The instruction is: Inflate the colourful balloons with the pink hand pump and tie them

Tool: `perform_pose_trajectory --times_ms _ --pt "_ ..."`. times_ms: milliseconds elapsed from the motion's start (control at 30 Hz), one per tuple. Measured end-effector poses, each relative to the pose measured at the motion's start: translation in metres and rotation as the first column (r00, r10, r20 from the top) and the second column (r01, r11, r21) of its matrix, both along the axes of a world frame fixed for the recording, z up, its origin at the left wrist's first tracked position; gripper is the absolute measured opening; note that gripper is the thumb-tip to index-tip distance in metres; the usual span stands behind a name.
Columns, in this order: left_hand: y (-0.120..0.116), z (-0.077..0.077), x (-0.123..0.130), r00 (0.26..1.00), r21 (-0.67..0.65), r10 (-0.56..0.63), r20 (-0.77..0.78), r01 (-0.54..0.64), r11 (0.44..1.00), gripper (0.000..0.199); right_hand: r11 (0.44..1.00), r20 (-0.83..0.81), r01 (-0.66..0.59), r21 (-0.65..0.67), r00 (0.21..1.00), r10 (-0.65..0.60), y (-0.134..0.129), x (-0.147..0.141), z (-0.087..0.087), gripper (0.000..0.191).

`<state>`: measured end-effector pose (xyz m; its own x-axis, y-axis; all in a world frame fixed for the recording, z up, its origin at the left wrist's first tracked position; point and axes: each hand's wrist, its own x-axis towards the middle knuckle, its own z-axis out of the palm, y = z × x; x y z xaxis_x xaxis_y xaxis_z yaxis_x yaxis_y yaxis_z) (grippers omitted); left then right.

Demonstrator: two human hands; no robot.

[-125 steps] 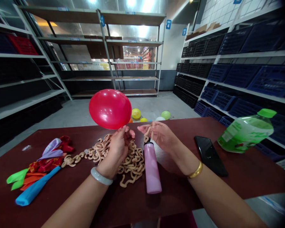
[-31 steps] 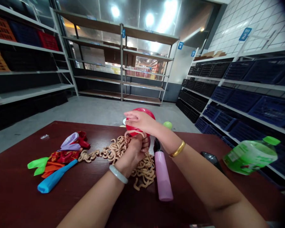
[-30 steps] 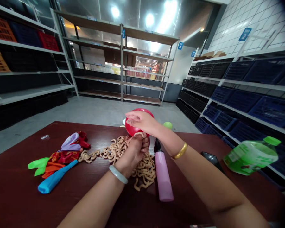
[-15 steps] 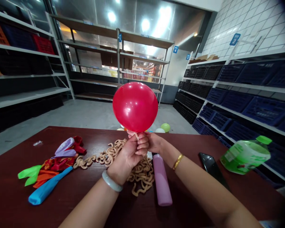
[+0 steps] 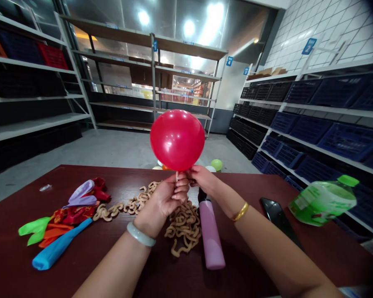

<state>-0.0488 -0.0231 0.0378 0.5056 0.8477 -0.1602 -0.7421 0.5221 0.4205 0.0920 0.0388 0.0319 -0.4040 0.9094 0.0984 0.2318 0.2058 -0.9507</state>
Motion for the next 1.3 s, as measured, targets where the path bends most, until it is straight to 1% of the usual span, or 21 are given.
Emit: perform_pose_trajectory --times_ms 67,133,167,233,267,333,433,467,567,600,633,667,733,800,867,933,967,1033,1100,1167,1300 --pt "0.004 -0.006 0.001 0.996 0.06 0.032 -0.083 -0.027 0.998 0.018 0.999 -0.032 0.002 -0.052 0.999 -0.004 0.0 0.003 -0.001 0.018" --pt "0.005 -0.01 0.004 0.972 0.139 0.129 -0.198 -0.102 0.985 0.022 0.999 -0.037 0.023 -0.046 0.999 -0.024 -0.003 0.006 -0.001 0.018" --pt "0.005 -0.011 0.007 0.948 0.176 0.187 -0.259 -0.144 0.974 0.026 0.999 -0.017 0.042 -0.004 0.999 -0.042 -0.006 0.007 -0.001 0.017" --pt "0.004 -0.011 0.012 0.88 0.236 0.298 -0.371 -0.221 0.946 0.035 0.988 0.062 0.074 0.138 0.995 -0.084 -0.013 0.011 0.002 0.016" --pt "0.003 -0.012 0.015 0.845 0.258 0.336 -0.416 -0.245 0.935 0.038 0.972 0.106 0.087 0.216 0.988 -0.112 -0.017 0.013 0.004 0.016" --pt "0.002 -0.013 0.02 0.791 0.284 0.377 -0.482 -0.265 0.921 0.042 0.932 0.167 0.103 0.347 0.971 -0.169 -0.025 0.017 0.007 0.016" --pt "0.005 -0.019 0.024 0.735 0.334 0.42 -0.533 -0.273 0.902 0.042 0.892 0.187 0.123 0.435 0.957 -0.223 -0.032 0.02 0.005 0.016" --pt "0.007 -0.022 0.024 0.702 0.368 0.458 -0.545 -0.291 0.883 0.04 0.879 0.193 0.137 0.456 0.95 -0.247 -0.034 0.021 0.002 0.016" --pt "0.013 -0.031 0.024 0.585 0.466 0.591 -0.555 -0.37 0.804 0.03 0.821 0.184 0.188 0.539 0.925 -0.332 -0.038 0.019 -0.008 0.012" --pt "0.015 -0.034 0.024 0.56 0.48 0.616 -0.554 -0.389 0.786 0.027 0.806 0.168 0.195 0.559 0.925 -0.34 -0.04 0.019 -0.011 0.012" --pt "0.016 -0.037 0.024 0.551 0.483 0.625 -0.553 -0.4 0.779 0.025 0.798 0.15 0.196 0.57 0.93 -0.335 -0.042 0.018 -0.014 0.012" --pt "0.017 -0.039 0.025 0.553 0.477 0.626 -0.55 -0.406 0.779 0.024 0.796 0.131 0.196 0.572 0.937 -0.324 -0.044 0.018 -0.016 0.011" --pt "0.017 -0.041 0.028 0.576 0.464 0.612 -0.543 -0.402 0.79 0.024 0.815 0.093 0.185 0.549 0.956 -0.28 -0.048 0.019 -0.017 0.011" --pt "0.015 -0.041 0.031 0.613 0.443 0.58 -0.536 -0.38 0.812 0.026 0.836 0.033 0.149 0.527 0.98 -0.195 -0.049 0.022 -0.016 0.016" --pt "0.013 -0.039 0.033 0.645 0.416 0.542 -0.539 -0.356 0.837 0.028 0.833 -0.032 0.098 0.545 0.995 -0.096 -0.048 0.026 -0.015 0.025" --pt "0.01 -0.037 0.034 0.666 0.391 0.51 -0.544 -0.336 0.857 0.03 0.82 -0.071 0.077 0.567 0.996 -0.044 -0.046 0.03 -0.015 0.025" --pt "0.009 -0.036 0.035 0.674 0.386 0.5 -0.544 -0.328 0.862 0.03 0.827 -0.096 0.089 0.555 0.994 -0.043 -0.045 0.032 -0.016 0.021" --pt "0.007 -0.033 0.037 0.683 0.383 0.489 -0.542 -0.317 0.867 0.032 0.864 -0.158 0.126 0.488 0.986 -0.054 -0.044 0.033 -0.018 0.012" --pt "0.004 -0.031 0.04 0.675 0.386 0.493 -0.548 -0.318 0.866 0.033 0.887 -0.218 0.164 0.432 0.973 -0.074 -0.044 0.033 -0.02 0.009" --pt "0.001 -0.03 0.043 0.663 0.391 0.497 -0.559 -0.318 0.864 0.033 0.873 -0.223 0.188 0.45 0.97 -0.094 -0.044 0.033 -0.02 0.01" --pt "0.0 -0.033 0.046 0.649 0.418 0.506 -0.568 -0.302 0.857 0.032 0.81 -0.166 0.203 0.55 0.977 -0.132 -0.046 0.035 -0.017 0.01"
